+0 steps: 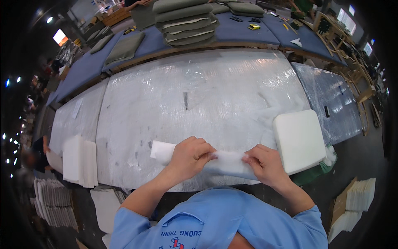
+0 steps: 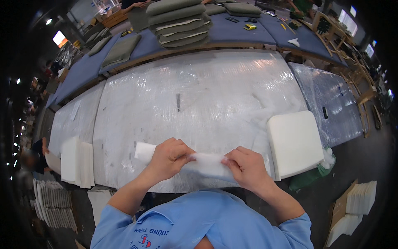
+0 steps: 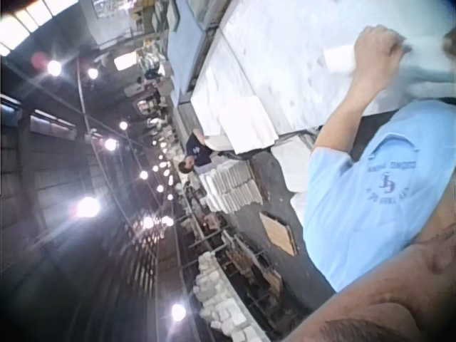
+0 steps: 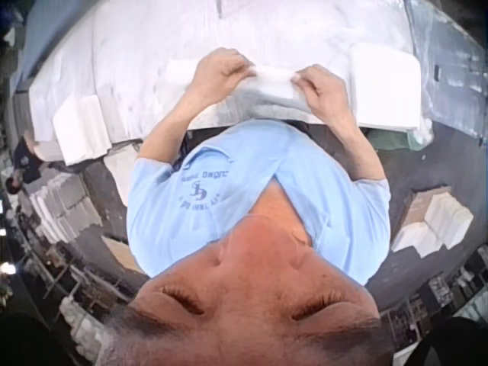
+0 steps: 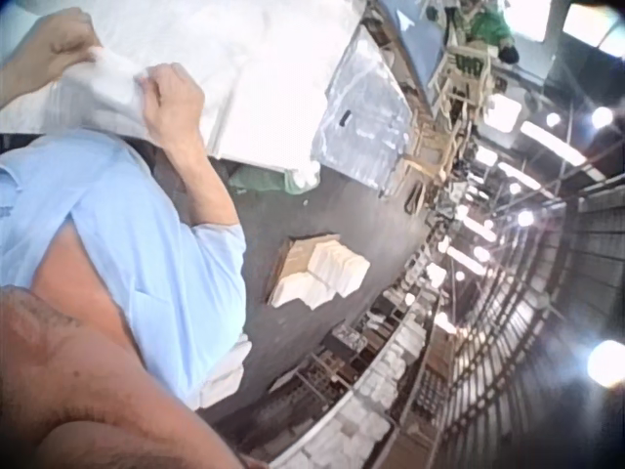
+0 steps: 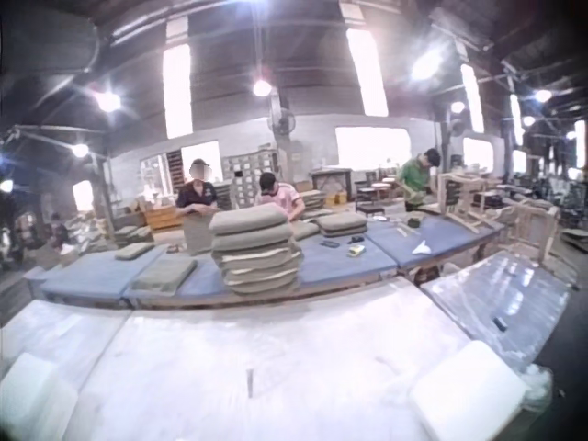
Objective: The person wraps a rectangular foam piece in white paper, folds the edges, and places it on a stack. They then pick up a gray fabric cover and insert the wrapped foam into it.
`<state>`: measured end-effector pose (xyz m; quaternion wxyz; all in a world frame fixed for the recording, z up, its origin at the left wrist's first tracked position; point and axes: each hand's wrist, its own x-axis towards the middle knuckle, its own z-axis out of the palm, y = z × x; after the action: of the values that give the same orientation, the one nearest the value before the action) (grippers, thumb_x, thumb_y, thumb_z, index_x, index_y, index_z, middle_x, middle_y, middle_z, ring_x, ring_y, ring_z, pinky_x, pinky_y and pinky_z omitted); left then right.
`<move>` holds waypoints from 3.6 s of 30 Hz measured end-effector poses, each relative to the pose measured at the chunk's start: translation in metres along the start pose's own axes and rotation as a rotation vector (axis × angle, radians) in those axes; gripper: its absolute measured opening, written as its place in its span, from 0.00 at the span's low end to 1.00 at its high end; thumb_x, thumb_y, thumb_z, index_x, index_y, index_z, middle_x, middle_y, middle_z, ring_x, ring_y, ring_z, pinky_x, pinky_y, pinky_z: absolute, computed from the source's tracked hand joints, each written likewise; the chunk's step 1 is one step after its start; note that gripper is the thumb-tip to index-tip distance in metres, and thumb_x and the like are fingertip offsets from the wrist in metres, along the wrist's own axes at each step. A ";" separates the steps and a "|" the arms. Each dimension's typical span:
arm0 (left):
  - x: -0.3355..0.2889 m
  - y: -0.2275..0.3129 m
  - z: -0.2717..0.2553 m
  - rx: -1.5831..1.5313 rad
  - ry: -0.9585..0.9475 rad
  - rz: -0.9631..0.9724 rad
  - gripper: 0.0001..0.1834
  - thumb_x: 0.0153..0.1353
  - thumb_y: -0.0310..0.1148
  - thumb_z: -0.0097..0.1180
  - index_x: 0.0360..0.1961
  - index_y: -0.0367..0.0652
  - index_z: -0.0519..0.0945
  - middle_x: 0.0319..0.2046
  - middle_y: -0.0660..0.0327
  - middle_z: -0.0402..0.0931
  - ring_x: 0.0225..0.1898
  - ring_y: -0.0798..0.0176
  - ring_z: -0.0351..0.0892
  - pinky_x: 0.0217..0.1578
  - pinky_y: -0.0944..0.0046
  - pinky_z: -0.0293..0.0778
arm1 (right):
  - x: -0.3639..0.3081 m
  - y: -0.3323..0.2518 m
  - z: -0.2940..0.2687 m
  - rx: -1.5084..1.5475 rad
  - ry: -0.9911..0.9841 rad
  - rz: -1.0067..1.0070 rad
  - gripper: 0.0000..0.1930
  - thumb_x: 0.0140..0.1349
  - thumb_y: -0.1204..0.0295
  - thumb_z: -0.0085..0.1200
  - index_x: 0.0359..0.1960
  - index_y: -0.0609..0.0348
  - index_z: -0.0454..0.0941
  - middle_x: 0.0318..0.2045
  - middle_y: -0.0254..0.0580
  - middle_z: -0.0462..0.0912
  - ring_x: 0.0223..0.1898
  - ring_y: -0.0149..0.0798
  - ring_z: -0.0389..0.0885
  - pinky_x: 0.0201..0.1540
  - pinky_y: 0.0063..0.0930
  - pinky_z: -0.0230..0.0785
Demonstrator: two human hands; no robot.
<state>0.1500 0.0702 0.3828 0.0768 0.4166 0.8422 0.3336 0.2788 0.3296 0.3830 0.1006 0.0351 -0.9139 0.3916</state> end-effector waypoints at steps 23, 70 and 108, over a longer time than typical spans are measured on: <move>-0.002 -0.033 -0.100 0.201 -0.196 0.172 0.19 0.71 0.46 0.61 0.53 0.45 0.88 0.44 0.52 0.88 0.43 0.46 0.87 0.44 0.52 0.80 | 0.035 -0.036 0.042 -0.311 -0.201 0.145 0.20 0.75 0.57 0.54 0.29 0.58 0.79 0.27 0.48 0.79 0.35 0.56 0.81 0.37 0.51 0.72; -0.060 -0.106 -0.054 -0.563 -0.138 -0.244 0.12 0.73 0.35 0.59 0.42 0.37 0.88 0.32 0.60 0.86 0.34 0.69 0.81 0.37 0.63 0.76 | 0.072 -0.103 0.130 -0.041 -0.242 0.087 0.16 0.71 0.58 0.59 0.34 0.59 0.86 0.31 0.46 0.80 0.36 0.53 0.81 0.41 0.45 0.74; -0.111 -0.038 0.003 0.227 0.425 0.350 0.18 0.60 0.25 0.66 0.53 0.38 0.86 0.55 0.53 0.85 0.59 0.48 0.82 0.66 0.46 0.72 | 0.147 -0.073 0.147 0.270 -0.806 0.361 0.35 0.79 0.40 0.41 0.49 0.63 0.85 0.46 0.51 0.88 0.42 0.49 0.83 0.49 0.43 0.75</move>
<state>0.1979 -0.0282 0.3400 -0.2073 0.4822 0.7867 0.3251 0.1223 0.1749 0.3664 -0.3379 0.0378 -0.8126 0.4734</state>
